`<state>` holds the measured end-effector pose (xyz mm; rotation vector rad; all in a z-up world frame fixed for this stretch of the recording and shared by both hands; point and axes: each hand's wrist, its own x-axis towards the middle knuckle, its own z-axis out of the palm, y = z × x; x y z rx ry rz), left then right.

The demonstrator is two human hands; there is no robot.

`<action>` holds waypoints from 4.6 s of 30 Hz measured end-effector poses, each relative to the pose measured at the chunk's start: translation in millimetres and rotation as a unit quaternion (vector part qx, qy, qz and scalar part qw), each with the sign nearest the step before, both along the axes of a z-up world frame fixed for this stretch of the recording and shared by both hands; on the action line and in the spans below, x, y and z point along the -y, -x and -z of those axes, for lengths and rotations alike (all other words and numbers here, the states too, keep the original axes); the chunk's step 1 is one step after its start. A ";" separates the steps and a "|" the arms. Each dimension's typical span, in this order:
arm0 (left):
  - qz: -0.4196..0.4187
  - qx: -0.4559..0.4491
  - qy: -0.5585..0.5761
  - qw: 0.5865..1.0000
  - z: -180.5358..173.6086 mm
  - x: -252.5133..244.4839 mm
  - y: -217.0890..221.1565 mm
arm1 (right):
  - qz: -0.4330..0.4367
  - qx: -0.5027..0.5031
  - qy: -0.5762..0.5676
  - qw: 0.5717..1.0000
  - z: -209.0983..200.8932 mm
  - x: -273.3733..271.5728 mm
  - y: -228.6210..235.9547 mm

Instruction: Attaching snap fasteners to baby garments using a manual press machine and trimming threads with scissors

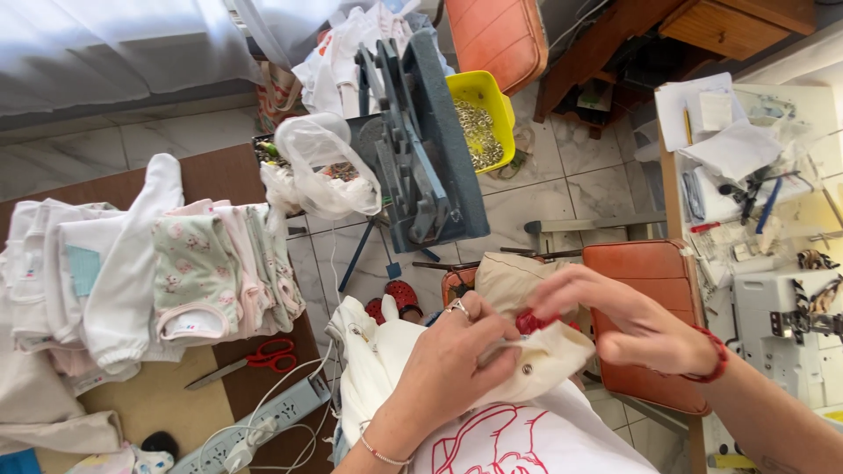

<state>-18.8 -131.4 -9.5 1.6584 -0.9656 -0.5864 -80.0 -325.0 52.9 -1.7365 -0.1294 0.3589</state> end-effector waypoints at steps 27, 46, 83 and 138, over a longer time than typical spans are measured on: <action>-0.277 -0.008 -0.087 0.957 76.5 -43.8 -44.7 | 0.231 -0.225 0.110 0.940 121.8 -87.2 -70.5; -0.288 -0.162 -0.114 0.937 101.0 -44.3 -77.6 | 0.163 0.024 0.217 0.962 180.1 -72.4 -88.9; -0.220 -0.239 -0.184 0.928 114.0 -62.7 -98.4 | -0.018 -0.076 0.187 0.979 362.2 31.2 -58.5; -0.150 -0.070 -0.050 0.985 46.4 -9.1 -24.6 | 0.104 0.292 0.323 0.894 90.0 -34.7 -27.7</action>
